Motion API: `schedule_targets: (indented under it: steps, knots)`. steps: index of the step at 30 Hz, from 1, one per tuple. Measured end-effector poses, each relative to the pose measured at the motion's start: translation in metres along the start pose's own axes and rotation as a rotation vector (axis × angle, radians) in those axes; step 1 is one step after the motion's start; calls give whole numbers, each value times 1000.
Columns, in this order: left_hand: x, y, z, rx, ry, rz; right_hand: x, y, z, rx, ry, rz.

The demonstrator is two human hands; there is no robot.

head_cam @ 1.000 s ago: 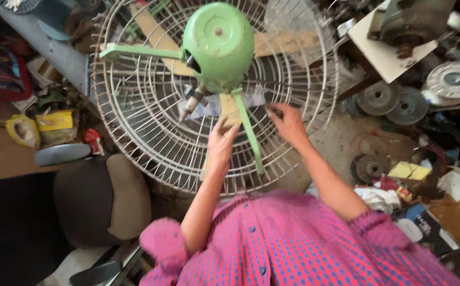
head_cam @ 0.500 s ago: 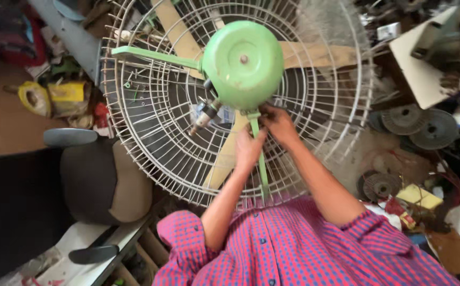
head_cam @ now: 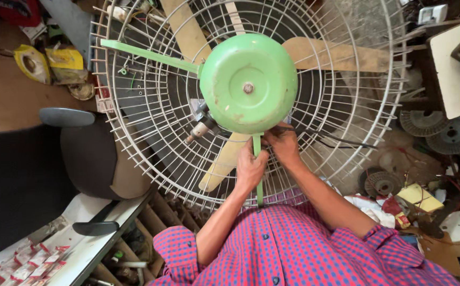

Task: The person is repairing a green ceiling fan in a cluttered workshop. They manipulate the fan's motor housing and cage, adjusting components with their hands while the camera shakes significantly.

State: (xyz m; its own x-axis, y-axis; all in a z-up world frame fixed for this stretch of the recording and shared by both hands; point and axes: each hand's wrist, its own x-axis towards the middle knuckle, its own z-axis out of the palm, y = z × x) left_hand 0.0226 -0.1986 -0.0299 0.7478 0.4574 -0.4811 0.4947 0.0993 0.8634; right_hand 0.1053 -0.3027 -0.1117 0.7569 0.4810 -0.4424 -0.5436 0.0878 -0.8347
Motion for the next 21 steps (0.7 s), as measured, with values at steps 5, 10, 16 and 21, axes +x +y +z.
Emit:
schedule_targets:
  steps: [5, 10, 16, 21]
  knots:
    - [0, 7, 0, -11, 8, 31, -1, 1, -2, -124, 60, -2]
    - [-2, 13, 1, -29, 52, -80, 2, -3, -5, -188, 58, 5]
    - [-3, 15, 5, -71, 55, -162, 0, 12, -8, -46, 65, 36]
    - [3, 18, -8, 142, 21, -8, 4, 17, -7, 154, 102, 147]
